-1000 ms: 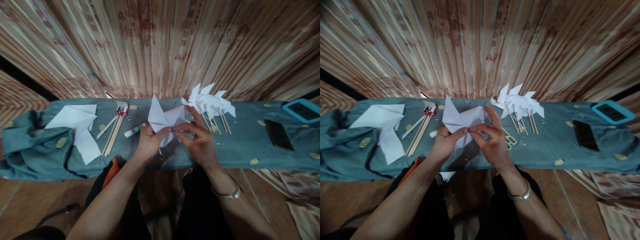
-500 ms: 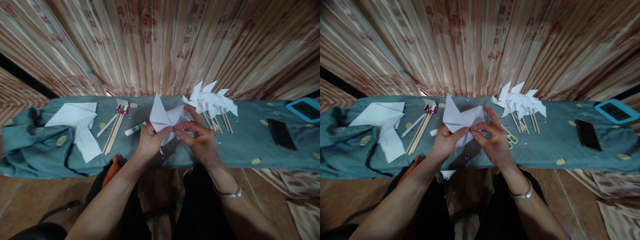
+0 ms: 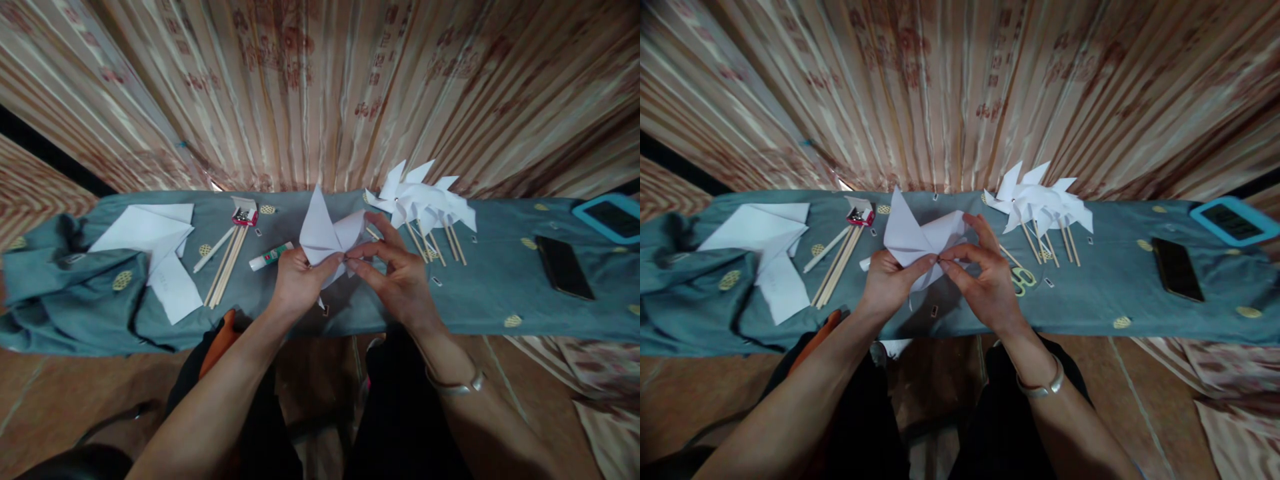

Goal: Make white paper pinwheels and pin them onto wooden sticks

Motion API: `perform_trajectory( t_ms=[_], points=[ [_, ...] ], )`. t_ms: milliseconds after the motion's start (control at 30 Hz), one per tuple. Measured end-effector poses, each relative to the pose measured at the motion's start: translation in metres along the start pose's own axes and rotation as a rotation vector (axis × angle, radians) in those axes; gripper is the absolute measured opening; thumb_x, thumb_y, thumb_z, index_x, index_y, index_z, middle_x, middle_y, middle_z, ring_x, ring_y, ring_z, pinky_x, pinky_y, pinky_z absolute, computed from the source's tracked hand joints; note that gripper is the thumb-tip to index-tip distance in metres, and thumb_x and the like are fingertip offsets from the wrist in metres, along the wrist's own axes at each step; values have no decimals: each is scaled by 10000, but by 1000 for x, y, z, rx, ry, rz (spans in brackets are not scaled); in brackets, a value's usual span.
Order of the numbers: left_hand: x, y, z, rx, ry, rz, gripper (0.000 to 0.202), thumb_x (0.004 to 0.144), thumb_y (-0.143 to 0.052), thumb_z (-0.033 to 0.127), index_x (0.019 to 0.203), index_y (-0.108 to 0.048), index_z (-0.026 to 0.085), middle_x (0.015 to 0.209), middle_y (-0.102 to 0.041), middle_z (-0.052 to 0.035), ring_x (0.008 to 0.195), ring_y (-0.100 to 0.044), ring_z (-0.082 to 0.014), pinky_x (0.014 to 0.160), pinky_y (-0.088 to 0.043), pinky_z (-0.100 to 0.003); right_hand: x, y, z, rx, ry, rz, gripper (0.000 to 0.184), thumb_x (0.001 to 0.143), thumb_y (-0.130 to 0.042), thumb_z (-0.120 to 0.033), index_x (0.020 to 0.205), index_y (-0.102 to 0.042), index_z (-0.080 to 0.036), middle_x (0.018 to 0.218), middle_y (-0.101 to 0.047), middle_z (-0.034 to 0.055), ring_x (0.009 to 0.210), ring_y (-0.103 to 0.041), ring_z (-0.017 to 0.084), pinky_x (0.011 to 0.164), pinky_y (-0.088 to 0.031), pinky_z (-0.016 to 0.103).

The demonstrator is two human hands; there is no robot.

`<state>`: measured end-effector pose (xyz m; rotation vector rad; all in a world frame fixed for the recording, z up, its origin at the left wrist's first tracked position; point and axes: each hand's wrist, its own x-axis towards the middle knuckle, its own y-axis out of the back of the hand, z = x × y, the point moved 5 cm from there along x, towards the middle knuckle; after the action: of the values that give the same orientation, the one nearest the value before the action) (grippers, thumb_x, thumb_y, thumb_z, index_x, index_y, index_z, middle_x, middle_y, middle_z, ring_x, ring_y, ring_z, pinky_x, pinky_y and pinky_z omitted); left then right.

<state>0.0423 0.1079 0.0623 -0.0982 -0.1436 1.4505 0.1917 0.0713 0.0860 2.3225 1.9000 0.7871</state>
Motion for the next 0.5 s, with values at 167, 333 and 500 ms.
perform_trajectory(
  t_ms=[167, 333, 500],
  points=[
    [-1, 1, -1, 21, 17, 0, 133, 618, -734, 237, 713, -750, 145, 744, -756, -32, 669, -674, -183, 650, -533, -280, 1, -1, 0, 4, -15, -25, 52, 751, -697, -233, 759, -726, -275, 1370, -556, -6, 1408, -326, 261, 1133, -286, 473],
    [0, 1, -4, 23, 56, -6, 164, 599, -746, 265, 706, -750, 140, 728, -755, -35, 654, -671, -188, 626, -527, -279, 1, -1, 1, 26, -43, -39, 26, 750, -698, -246, 751, -722, -258, 1385, -545, 15, 1402, -339, 266, 1138, -275, 480],
    [-1, 2, -2, 19, 58, -41, 179, 574, -782, 266, 705, -753, 148, 730, -758, -37, 666, -679, -197, 652, -532, -291, 1, -1, 4, 41, -42, -27, 24, 753, -702, -260, 742, -721, -270, 1371, -554, 7, 1389, -360, 266, 1158, -238, 488]
  ],
)
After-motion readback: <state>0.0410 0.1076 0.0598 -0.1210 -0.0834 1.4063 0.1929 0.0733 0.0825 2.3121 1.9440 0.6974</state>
